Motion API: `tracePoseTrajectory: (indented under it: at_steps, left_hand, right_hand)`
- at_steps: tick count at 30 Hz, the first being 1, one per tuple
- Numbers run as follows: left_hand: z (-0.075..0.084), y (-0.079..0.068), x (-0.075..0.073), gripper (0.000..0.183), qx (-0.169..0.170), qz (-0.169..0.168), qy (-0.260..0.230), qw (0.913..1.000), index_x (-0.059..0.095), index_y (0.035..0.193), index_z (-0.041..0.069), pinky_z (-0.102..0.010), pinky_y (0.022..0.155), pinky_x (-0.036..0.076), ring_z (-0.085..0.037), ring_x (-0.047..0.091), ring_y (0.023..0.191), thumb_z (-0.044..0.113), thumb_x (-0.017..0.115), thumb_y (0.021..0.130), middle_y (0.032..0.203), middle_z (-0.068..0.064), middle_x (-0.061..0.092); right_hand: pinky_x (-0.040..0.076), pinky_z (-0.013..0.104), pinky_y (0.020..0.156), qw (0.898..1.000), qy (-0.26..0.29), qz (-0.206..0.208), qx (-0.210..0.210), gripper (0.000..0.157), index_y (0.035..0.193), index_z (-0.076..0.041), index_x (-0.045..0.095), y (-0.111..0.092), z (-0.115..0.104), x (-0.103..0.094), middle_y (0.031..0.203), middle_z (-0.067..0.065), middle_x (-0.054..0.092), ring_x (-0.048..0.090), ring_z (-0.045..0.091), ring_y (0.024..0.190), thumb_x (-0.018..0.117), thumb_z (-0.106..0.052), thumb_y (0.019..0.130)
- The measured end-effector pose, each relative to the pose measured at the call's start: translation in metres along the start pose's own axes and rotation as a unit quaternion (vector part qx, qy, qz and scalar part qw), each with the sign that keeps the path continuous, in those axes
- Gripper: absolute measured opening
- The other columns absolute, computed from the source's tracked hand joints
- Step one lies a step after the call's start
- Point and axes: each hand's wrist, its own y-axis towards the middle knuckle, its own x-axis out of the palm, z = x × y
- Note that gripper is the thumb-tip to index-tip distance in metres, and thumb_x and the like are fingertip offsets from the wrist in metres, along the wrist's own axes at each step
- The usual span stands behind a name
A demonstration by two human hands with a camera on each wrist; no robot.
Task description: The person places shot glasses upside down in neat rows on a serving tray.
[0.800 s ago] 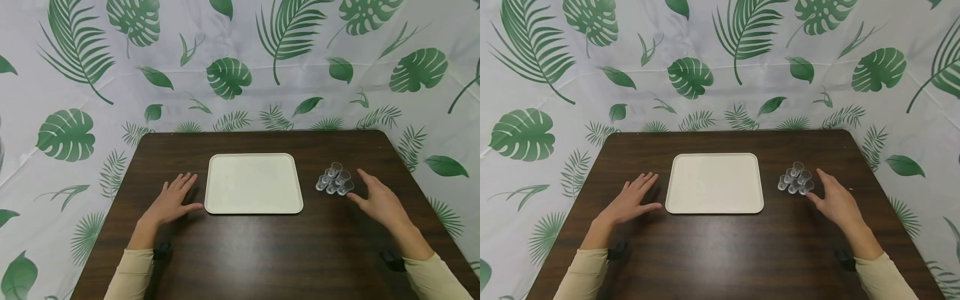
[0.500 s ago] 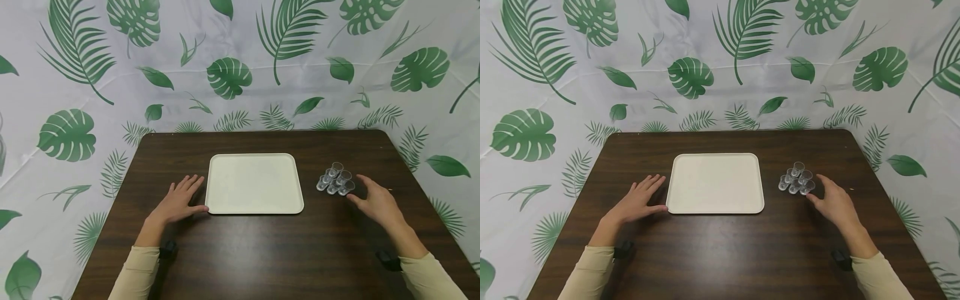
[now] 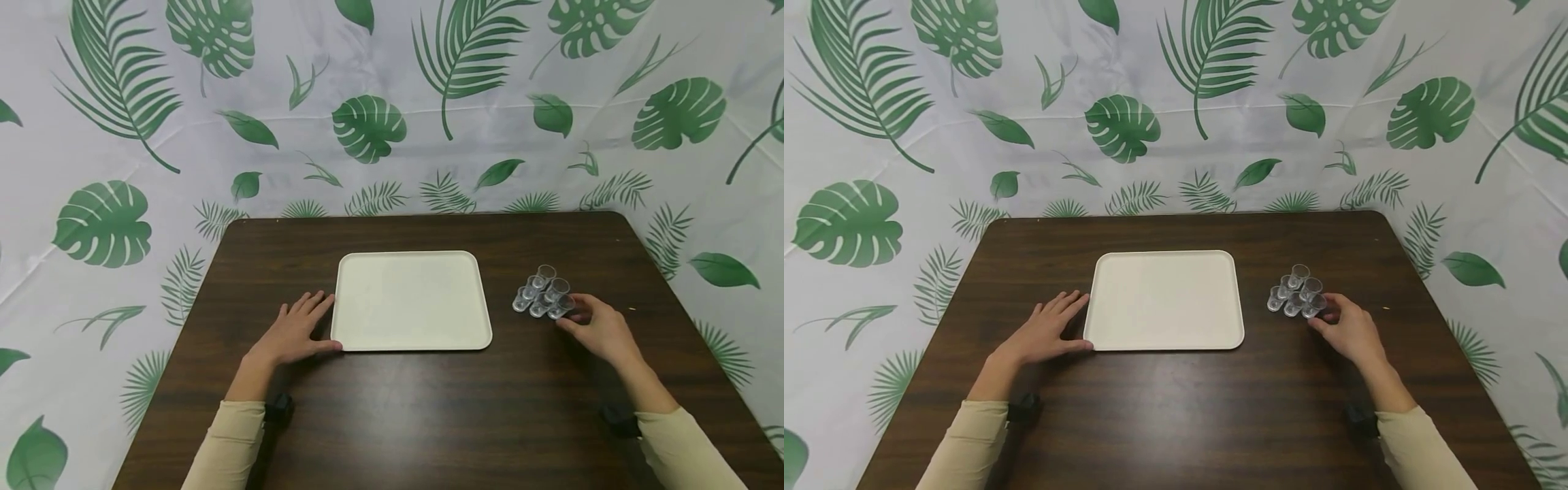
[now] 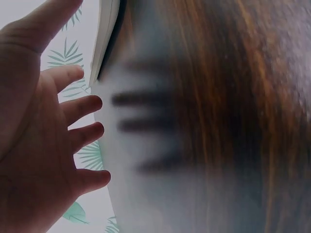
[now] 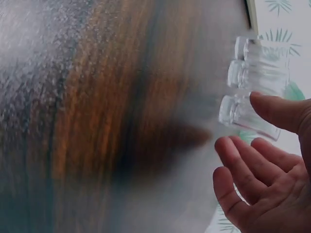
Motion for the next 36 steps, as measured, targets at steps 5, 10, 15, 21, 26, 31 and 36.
tracePoseTrajectory:
  at_steps: [5, 10, 15, 21, 26, 31, 36]
  left_hand:
    - [0.001, 0.001, 0.003, 0.102, -0.004, -0.005, -0.009, 0.9999, 0.024, 0.158, 0.018, -0.073, 0.105, 0.012, -0.04, 0.016, 0.146, 0.068, 0.065, 0.08, 0.16, -0.016, 0.022]
    - [-0.001, 0.001, 0.005, 0.101, -0.005, -0.008, -0.011, 0.9999, 0.024, 0.158, 0.019, -0.073, 0.105, 0.013, -0.04, 0.016, 0.146, 0.07, 0.064, 0.08, 0.161, -0.015, 0.021]
    - [-0.001, 0.001, 0.006, 0.101, -0.007, -0.008, -0.014, 0.9999, 0.023, 0.158, 0.02, -0.072, 0.105, 0.013, -0.04, 0.015, 0.146, 0.069, 0.065, 0.08, 0.161, -0.014, 0.021]
    - [-0.001, 0.001, 0.006, 0.102, -0.007, -0.008, -0.019, 0.9998, 0.022, 0.158, 0.02, -0.073, 0.105, 0.013, -0.039, 0.014, 0.147, 0.069, 0.065, 0.08, 0.162, -0.014, 0.019]
    - [-0.001, 0.001, 0.006, 0.103, -0.006, -0.012, -0.028, 0.9995, 0.021, 0.158, 0.02, -0.074, 0.105, 0.011, -0.039, 0.012, 0.147, 0.068, 0.066, 0.08, 0.162, -0.014, 0.017]
    - [-0.001, 0.002, 0.006, 0.104, -0.006, -0.011, -0.035, 0.9993, 0.022, 0.158, 0.019, -0.075, 0.103, 0.011, -0.04, 0.012, 0.147, 0.066, 0.069, 0.079, 0.162, -0.014, 0.018]
    - [0.0, 0.003, 0.006, 0.104, -0.004, -0.005, -0.046, 0.9989, 0.024, 0.158, 0.018, -0.076, 0.102, 0.011, -0.041, 0.013, 0.146, 0.064, 0.072, 0.078, 0.161, -0.017, 0.019]
  right_hand:
    - [0.047, 0.056, 0.076, 1.0, 0.01, -0.005, 0.012, 0.056, 0.125, 0.01, 0.054, 0.003, 0.006, 0.005, 0.106, 0.031, 0.065, 0.068, 0.04, 0.086, 0.078, -0.023, 0.086]
    - [0.049, 0.055, 0.075, 1.0, 0.02, 0.002, 0.018, 0.053, 0.122, 0.008, 0.057, 0.005, 0.009, 0.009, 0.106, 0.031, 0.065, 0.068, 0.04, 0.087, 0.078, -0.024, 0.086]
    - [0.049, 0.045, 0.069, 0.999, 0.021, 0.009, 0.025, 0.048, 0.118, 0.005, 0.061, 0.007, 0.008, 0.011, 0.096, 0.025, 0.069, 0.068, 0.037, 0.084, 0.079, -0.025, 0.085]
    - [0.044, 0.036, 0.063, 0.999, 0.024, 0.015, 0.034, 0.044, 0.115, 0.003, 0.063, 0.009, 0.007, 0.011, 0.085, 0.017, 0.071, 0.066, 0.029, 0.076, 0.079, -0.025, 0.085]
    - [0.043, 0.037, 0.065, 0.999, 0.023, 0.019, 0.04, 0.042, 0.113, 0.002, 0.064, 0.009, 0.008, 0.012, 0.083, 0.016, 0.07, 0.065, 0.026, 0.075, 0.079, -0.024, 0.084]
    - [0.041, 0.037, 0.065, 0.998, 0.02, 0.023, 0.046, 0.041, 0.112, 0.001, 0.065, 0.01, 0.011, 0.016, 0.082, 0.015, 0.069, 0.062, 0.026, 0.075, 0.079, -0.025, 0.085]
    - [0.04, 0.036, 0.064, 0.998, 0.017, 0.019, 0.058, 0.042, 0.112, 0.001, 0.065, 0.01, 0.012, 0.018, 0.077, 0.011, 0.067, 0.059, 0.024, 0.072, 0.078, -0.029, 0.085]
